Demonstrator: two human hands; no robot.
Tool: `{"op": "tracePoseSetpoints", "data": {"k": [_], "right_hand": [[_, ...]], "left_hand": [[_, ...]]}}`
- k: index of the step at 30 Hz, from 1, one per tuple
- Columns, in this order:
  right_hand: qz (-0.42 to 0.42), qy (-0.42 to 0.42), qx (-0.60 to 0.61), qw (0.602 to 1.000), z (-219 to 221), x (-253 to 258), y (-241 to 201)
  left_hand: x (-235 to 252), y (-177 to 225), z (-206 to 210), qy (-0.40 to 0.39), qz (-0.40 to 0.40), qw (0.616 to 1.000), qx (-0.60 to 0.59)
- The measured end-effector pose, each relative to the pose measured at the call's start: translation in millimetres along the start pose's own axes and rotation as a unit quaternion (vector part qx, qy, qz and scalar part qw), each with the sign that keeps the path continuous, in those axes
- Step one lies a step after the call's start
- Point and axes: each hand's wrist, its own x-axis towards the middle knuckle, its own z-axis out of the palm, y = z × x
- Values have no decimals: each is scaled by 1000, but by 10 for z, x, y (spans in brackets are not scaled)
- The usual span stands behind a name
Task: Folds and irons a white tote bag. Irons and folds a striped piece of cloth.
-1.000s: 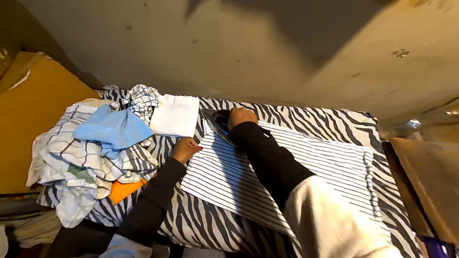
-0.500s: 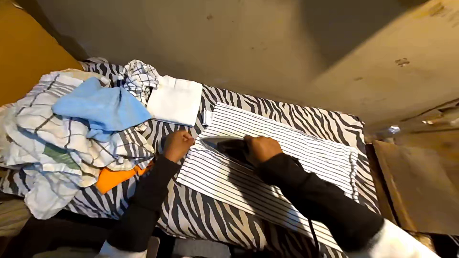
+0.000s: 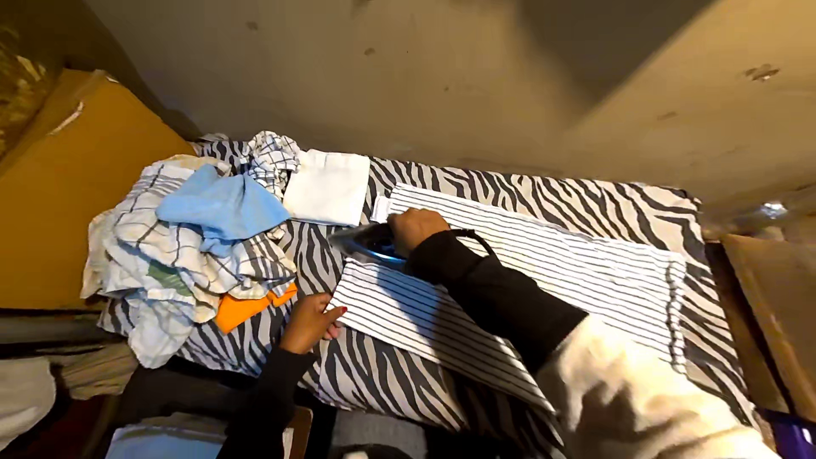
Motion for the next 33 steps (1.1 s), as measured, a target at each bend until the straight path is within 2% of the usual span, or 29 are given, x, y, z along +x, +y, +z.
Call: {"op": "tracePoseSetpoints", "data": {"k": [3,5,7,11,12,16,18,20,22,24,28,30,33], "right_hand": [[5,-21,8,1000,-10,-106,26],[-2,-37,-1,999,-8,-221,185],[38,-35,2,999,-43,-272,478],[199,72,53,976,-216,-187,1039],[216,85,65,970,-257,-163,1074],[198,106,123,967,-220,-75,953],[221,99,160,957,-139,-165,888],[233,47,171,956,-139,-480,928],[258,28,159,952,-103,-826,1197],[324,50,149,933,-21,-1118,1687],[478,119,121,862,70,-1543,2780],[465,115,114,870,90,-1691,2968],[335,61,66,938,132,-1848,2707]], "left_hand": [[-51,103,-55,36,18,978,205],[-122,170,-157,97,57,953,280],[-202,187,-234,149,93,940,294],[-192,294,-188,223,208,913,270],[-133,390,-91,229,247,904,264],[271,1076,465,206,367,879,225],[552,1393,672,197,399,866,230],[870,1622,737,180,397,861,264],[1238,1731,684,166,365,867,297],[1499,1732,583,142,303,894,298],[1647,1809,431,89,203,949,224],[1673,1790,389,64,194,962,179],[1789,1799,308,105,224,956,158]]}}
